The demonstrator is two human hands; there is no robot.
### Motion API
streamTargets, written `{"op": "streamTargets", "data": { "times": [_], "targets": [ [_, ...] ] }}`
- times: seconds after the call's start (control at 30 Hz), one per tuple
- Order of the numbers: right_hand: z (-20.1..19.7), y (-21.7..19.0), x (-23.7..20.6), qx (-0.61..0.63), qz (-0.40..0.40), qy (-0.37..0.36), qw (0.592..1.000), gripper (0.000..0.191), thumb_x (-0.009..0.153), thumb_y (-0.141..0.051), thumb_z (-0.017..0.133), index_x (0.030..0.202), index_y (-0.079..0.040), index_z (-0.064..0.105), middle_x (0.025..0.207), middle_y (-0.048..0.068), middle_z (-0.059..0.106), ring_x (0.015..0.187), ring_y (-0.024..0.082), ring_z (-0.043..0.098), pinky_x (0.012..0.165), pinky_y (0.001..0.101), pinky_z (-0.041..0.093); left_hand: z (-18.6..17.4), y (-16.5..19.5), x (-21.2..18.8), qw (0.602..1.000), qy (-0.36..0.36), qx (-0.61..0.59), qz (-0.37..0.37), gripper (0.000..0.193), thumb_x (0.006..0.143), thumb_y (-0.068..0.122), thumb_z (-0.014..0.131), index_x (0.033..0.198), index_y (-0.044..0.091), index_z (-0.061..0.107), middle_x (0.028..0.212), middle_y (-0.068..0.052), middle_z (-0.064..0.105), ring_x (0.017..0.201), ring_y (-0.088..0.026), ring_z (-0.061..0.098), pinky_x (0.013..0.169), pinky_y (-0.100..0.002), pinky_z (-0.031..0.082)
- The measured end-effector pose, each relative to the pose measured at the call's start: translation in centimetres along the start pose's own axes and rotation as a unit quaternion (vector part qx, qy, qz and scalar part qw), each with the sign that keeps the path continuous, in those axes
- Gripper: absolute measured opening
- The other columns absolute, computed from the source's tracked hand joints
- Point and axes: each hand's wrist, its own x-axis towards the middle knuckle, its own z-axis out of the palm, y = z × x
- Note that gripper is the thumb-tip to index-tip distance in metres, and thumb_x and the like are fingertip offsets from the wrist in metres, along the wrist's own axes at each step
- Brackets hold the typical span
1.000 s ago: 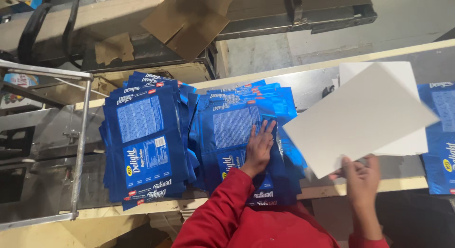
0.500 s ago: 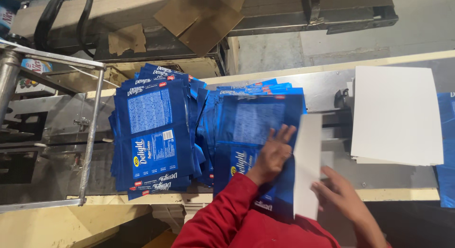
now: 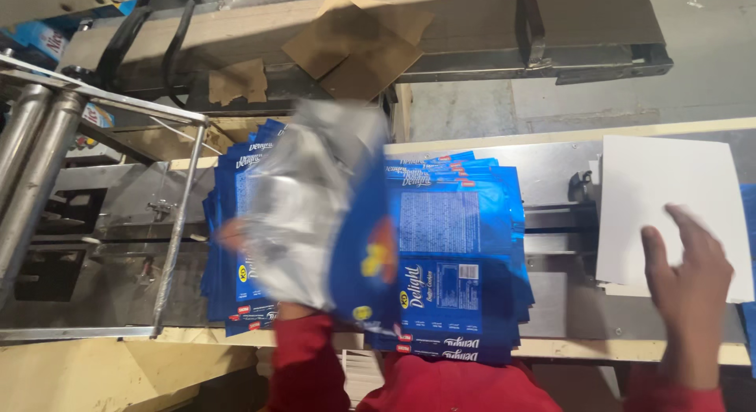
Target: The person repeatedly picks up blue foil packets and white rectangular sheets from a table, inserts the sheets into the packets, and places the packets into a metal bin. The process is continuous and repetitive throughout the clip.
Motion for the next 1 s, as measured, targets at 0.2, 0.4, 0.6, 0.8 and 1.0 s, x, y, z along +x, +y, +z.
{"op": "streamTargets", "data": {
  "times": [0.2,0.4,0.6,0.8,1.0],
  "targets": [
    [5.7,5.2,2.2,-0.221,0.092,-0.166,0.957,0.117,0.077,-0.084,0.052,0.163,-0.008,0.029,0.161,0.045,0.012,0.143,0.073,0.010,0.109,0.0839,0.016,0.4,8.4,4.8,0.836,-0.226,0.401,0.298,0.012,0.112,0.013,0.043,0.119,0.009,0.052,0.161,-0.018,0.051,0.158,-0.038,0.035,0.130,-0.059,0.013],
    [6.5,3.7,2.3,-0.199,0.141,-0.207,0.947,0.123,0.072,-0.087,0.058,0.159,-0.006,0.025,0.152,0.050,0.008,0.138,0.073,0.004,0.103,0.0847,0.011,-2.8,-1.7,6.8,0.627,-0.285,0.725,0.018,0.056,0.102,0.026,0.056,0.156,0.016,0.047,0.127,-0.005,0.065,0.156,-0.033,0.034,0.124,-0.068,0.005],
    [5.6,3.8,3.0,-0.264,0.066,-0.232,0.934,0.100,0.088,-0.071,0.055,0.157,-0.001,0.037,0.146,0.051,0.034,0.131,0.072,0.032,0.099,0.0738,0.038,-5.3,-3.8,6.2,0.617,-0.301,0.721,0.094,0.044,0.087,0.032,0.071,0.128,0.016,0.066,0.154,-0.009,0.048,0.149,-0.039,0.027,0.116,-0.070,0.007],
    [1.4,9.6,-0.9,0.047,0.000,0.044,0.998,0.031,0.124,-0.021,0.048,0.132,0.008,0.053,0.120,0.027,0.058,0.098,0.037,0.063,0.089,0.0431,0.052,4.7,-8.0,-1.4,0.804,-0.360,0.438,0.179,0.026,0.092,0.008,0.066,0.116,-0.001,0.069,0.119,-0.020,0.068,0.116,-0.039,0.065,0.105,-0.047,0.050],
    [4.7,7.4,-4.0,-0.207,-0.086,-0.023,0.974,0.013,0.103,-0.014,0.062,0.115,-0.012,0.067,0.111,0.013,0.071,0.104,0.029,0.070,0.082,0.0404,0.055,9.3,-16.1,-10.9,0.714,-0.452,0.508,0.168,0.046,0.076,0.019,0.075,0.116,-0.003,0.067,0.126,-0.020,0.063,0.119,-0.041,0.055,0.103,-0.053,0.040]
  ]
}}
